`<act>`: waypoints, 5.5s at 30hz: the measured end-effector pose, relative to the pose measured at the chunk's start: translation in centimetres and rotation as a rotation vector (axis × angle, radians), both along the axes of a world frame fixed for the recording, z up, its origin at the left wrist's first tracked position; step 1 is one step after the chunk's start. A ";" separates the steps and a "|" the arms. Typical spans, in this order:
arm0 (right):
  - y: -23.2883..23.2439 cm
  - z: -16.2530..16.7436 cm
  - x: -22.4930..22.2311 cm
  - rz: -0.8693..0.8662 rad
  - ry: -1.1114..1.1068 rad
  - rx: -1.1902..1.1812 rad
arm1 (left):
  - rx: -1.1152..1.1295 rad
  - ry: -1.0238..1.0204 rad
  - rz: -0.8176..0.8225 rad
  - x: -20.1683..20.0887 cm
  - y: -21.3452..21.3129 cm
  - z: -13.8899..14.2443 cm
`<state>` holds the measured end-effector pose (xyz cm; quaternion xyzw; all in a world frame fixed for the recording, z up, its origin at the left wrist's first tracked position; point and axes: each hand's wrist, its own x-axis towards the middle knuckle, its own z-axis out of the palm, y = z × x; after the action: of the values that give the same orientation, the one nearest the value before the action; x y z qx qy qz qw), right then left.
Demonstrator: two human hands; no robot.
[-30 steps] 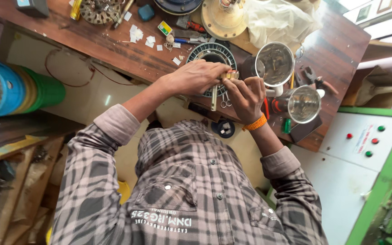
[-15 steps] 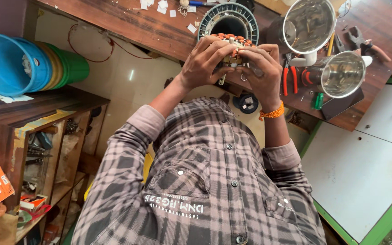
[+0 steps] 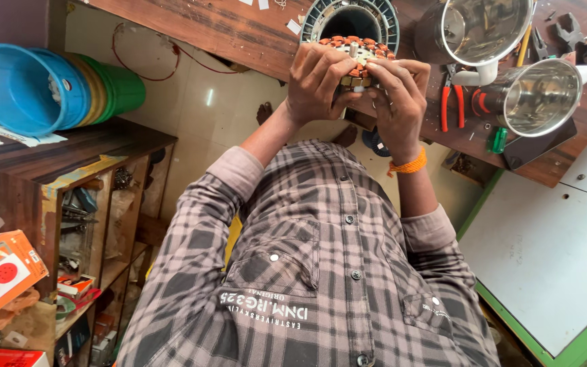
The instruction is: The person works on a motor armature at a workbench, pressing small white insulation pieces into the slots around the copper commutator by hand, rotating the armature to reach each slot, and occasionally picking up or setting down small parts and a hand tool while fitting the pieces into place.
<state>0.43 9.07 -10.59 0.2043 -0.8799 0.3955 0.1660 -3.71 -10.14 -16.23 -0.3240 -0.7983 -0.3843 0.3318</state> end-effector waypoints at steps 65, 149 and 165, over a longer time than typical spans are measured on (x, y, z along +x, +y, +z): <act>-2.9 5.2 -0.7 -0.022 -0.159 -0.087 | 0.141 -0.198 -0.162 -0.3 -3.6 3.3; -8.0 -4.8 2.7 -0.616 -0.416 0.449 | -0.149 -0.440 0.057 -2.6 -19.5 -1.3; -4.9 -8.1 2.7 -0.331 -0.119 0.248 | -0.131 -0.464 0.003 -2.9 -18.9 -5.3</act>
<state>3.11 4.17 -18.67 0.0521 -0.9516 0.2629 0.1503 -6.60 -29.09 -21.52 -0.2468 -0.8767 -0.3954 0.1184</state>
